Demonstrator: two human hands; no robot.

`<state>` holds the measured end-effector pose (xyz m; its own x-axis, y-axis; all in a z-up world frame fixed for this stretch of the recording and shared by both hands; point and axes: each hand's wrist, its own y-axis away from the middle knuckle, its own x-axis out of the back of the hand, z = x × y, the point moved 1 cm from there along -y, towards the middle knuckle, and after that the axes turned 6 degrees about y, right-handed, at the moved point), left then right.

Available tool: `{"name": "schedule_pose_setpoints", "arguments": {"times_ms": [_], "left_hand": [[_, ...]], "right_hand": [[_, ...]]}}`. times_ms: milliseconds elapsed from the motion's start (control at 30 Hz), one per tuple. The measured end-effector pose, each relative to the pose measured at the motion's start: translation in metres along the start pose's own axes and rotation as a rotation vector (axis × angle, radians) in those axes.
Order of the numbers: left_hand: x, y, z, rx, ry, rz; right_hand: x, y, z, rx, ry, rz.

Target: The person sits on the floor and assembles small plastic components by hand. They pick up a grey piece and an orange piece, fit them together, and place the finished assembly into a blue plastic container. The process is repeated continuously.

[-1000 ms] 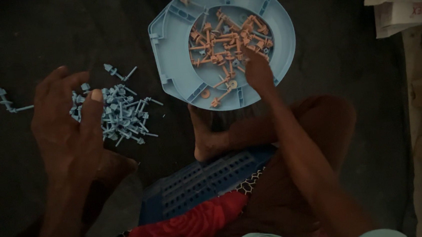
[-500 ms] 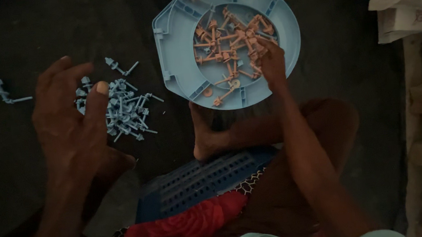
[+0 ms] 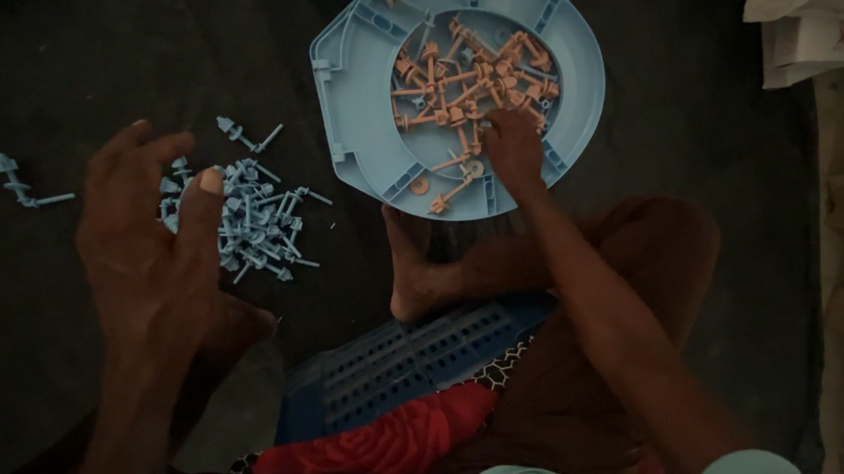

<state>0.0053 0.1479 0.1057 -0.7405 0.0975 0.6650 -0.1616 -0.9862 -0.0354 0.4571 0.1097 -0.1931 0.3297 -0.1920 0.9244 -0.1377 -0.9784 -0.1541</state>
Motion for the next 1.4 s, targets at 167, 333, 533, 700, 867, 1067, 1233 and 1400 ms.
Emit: {"name": "schedule_pose_setpoints", "arguments": {"times_ms": [167, 333, 533, 700, 867, 1067, 1233, 1400], "left_hand": [[-0.002, -0.004, 0.004, 0.067, 0.047, -0.018], [-0.002, -0.003, 0.009, 0.022, -0.073, -0.009], [0.002, -0.003, 0.011, 0.108, 0.096, -0.022], [-0.001, -0.001, 0.008, 0.122, 0.128, -0.030], [-0.003, -0.003, 0.007, 0.036, 0.115, -0.008], [-0.001, -0.001, 0.006, 0.057, 0.100, -0.019], [-0.001, -0.001, 0.010, 0.085, 0.162, -0.016], [-0.001, -0.003, 0.013, 0.031, 0.118, -0.023]], "right_hand": [[0.005, -0.010, -0.002, -0.259, -0.073, -0.141], [0.033, -0.021, -0.015, -0.670, -0.917, -0.155], [0.059, -0.035, -0.042, -0.897, -1.416, -0.153], [0.022, -0.060, -0.064, -0.285, -0.634, -0.260], [-0.017, -0.069, -0.089, 0.345, -0.045, -0.040], [-0.025, -0.058, -0.087, 0.144, 0.213, -0.271], [-0.009, -0.033, -0.065, 0.126, 0.161, -0.171], [0.012, -0.024, -0.042, -0.014, -0.289, -0.189]]}}
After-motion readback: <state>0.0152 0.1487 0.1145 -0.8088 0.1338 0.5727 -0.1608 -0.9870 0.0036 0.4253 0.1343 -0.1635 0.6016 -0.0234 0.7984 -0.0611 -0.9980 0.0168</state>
